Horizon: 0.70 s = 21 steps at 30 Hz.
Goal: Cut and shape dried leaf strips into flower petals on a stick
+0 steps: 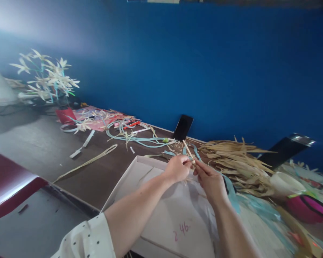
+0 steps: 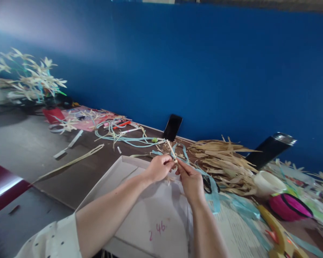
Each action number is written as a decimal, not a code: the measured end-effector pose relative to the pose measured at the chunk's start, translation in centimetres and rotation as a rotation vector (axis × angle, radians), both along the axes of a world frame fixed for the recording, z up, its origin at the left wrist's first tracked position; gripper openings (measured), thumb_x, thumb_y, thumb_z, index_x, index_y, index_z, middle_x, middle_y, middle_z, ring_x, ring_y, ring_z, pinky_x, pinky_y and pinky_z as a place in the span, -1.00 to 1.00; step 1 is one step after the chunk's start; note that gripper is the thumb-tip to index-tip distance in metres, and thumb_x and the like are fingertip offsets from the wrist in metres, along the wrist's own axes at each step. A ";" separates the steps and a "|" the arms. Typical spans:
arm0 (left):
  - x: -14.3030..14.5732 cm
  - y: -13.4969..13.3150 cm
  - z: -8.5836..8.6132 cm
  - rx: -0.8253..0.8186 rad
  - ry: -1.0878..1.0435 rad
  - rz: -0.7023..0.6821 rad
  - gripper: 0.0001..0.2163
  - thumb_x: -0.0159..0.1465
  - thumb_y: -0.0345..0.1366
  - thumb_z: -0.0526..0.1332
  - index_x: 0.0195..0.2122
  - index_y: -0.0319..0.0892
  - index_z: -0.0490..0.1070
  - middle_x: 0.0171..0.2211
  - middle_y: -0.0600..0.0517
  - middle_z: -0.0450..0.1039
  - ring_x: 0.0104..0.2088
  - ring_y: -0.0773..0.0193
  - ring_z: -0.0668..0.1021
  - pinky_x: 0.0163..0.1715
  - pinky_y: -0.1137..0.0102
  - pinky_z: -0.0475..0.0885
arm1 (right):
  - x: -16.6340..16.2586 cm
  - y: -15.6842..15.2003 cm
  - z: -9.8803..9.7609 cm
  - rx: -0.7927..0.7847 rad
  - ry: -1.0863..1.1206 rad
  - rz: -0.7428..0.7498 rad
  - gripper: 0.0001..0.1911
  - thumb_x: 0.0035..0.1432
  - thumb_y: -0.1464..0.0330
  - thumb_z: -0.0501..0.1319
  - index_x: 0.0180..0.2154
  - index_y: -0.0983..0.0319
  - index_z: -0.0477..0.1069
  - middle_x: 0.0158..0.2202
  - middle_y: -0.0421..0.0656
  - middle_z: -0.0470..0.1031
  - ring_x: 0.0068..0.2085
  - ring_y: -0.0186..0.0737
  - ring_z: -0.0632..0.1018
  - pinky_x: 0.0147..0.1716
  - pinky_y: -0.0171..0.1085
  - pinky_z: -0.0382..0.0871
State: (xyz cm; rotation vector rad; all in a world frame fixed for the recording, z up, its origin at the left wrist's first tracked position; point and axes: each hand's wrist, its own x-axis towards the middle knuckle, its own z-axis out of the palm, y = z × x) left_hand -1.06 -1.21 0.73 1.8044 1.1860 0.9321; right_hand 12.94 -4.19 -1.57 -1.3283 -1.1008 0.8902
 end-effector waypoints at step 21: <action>0.3 -0.7 -0.1 -0.117 -0.057 -0.219 -0.72 0.15 -0.15 0.05 -0.39 -0.23 0.46 -0.48 0.03 0.48 -0.55 0.42 0.42 -0.58 0.55 0.26 | 0.8 -0.6 1.0 0.072 0.141 -0.049 -0.59 -0.09 0.24 0.32 -0.15 0.25 0.42 -0.68 -0.36 0.13 -0.66 -0.49 0.09 -0.72 -0.44 -0.11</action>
